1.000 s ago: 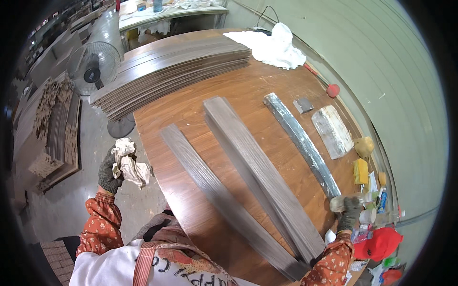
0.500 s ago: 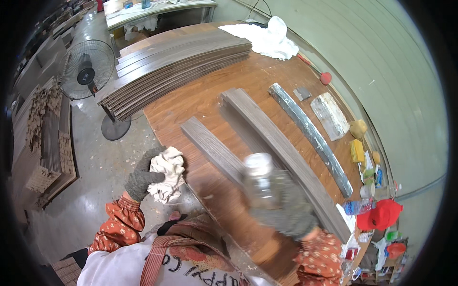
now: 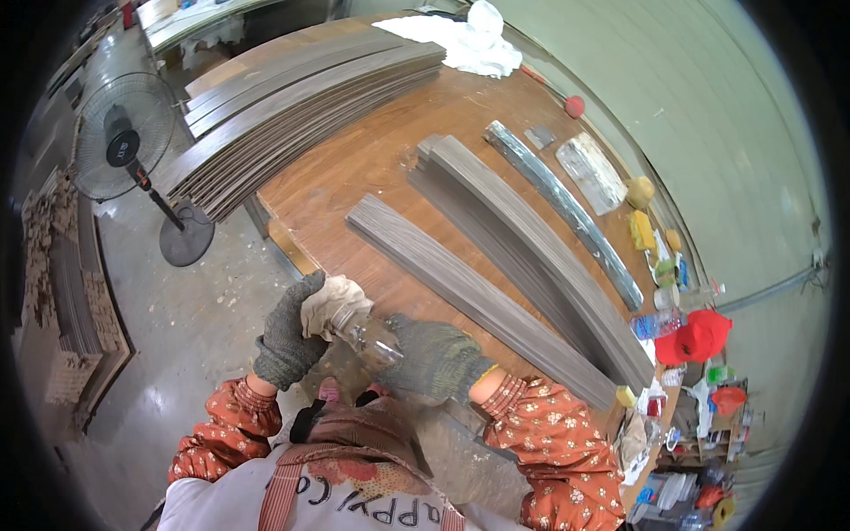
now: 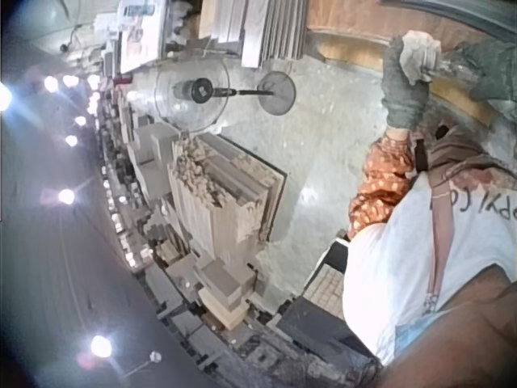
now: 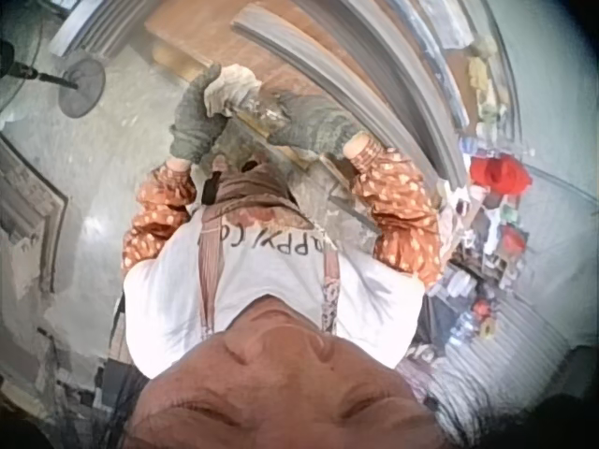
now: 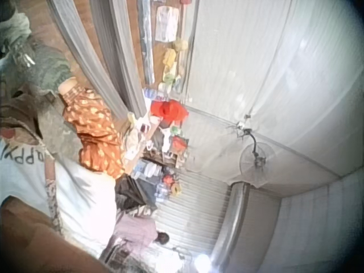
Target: Cleaning and wiping down wooden furniture components with a sponge and cloth.
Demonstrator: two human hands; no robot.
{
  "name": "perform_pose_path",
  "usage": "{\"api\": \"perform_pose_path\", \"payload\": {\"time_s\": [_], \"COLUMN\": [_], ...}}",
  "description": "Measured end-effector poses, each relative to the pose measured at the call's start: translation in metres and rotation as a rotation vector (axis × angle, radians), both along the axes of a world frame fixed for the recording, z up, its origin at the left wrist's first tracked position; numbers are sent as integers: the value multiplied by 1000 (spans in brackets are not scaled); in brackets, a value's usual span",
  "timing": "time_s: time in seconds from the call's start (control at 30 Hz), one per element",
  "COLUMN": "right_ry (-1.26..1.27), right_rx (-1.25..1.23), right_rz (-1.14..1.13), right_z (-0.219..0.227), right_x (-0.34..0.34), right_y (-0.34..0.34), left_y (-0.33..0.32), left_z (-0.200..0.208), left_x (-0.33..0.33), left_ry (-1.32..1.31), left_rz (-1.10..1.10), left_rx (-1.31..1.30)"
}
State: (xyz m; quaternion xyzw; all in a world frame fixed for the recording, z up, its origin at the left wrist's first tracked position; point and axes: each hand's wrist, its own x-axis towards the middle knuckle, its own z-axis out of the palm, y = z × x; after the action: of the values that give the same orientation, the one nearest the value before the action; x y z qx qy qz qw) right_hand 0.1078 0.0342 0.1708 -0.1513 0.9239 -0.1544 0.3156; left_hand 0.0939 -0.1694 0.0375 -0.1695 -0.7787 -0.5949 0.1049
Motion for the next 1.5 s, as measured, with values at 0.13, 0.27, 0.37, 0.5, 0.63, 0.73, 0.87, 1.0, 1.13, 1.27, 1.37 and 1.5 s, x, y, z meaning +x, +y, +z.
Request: {"api": "perform_pose_path", "payload": {"time_s": [0.13,0.27,0.37,0.5,0.63,0.73,0.87,1.0,1.13,1.27,1.37,1.5], "right_ry": [-87,-118,-137,35,3,77,245,640,874,624,1051,1363], "right_rx": [109,209,264,205,255,86,-273,-316,-378,-609,-604,-431], "right_rz": [-72,-49,-47,6,-30,-172,-370,-370,-680,-1368,-1422,-1481], "right_z": [5,19,23,16,1,-31,-68,-111,-93,-48,-81,-132], "right_x": [0,-5,-3,9,35,78,116,153,194,259,300,328], "right_y": [-4,-10,-9,5,32,68,107,150,202,262,334,432], "left_y": [4,17,25,37,50,69,112,155,178,169,151,144], "left_z": [-9,-22,-20,-37,-17,-13,17,30,24,-1,-17,12], "left_x": [4,14,21,29,38,47,56,68,74,69,54,37], "left_ry": [-107,-159,-84,-131,47,-185,-650,-928,-1046,-1056,-972,-820], "left_rz": [-56,-148,-135,-83,-199,-277,-436,-575,-612,-566,-527,-400], "left_rx": [47,330,315,111,72,215,571,843,977,1054,1053,1051]}}
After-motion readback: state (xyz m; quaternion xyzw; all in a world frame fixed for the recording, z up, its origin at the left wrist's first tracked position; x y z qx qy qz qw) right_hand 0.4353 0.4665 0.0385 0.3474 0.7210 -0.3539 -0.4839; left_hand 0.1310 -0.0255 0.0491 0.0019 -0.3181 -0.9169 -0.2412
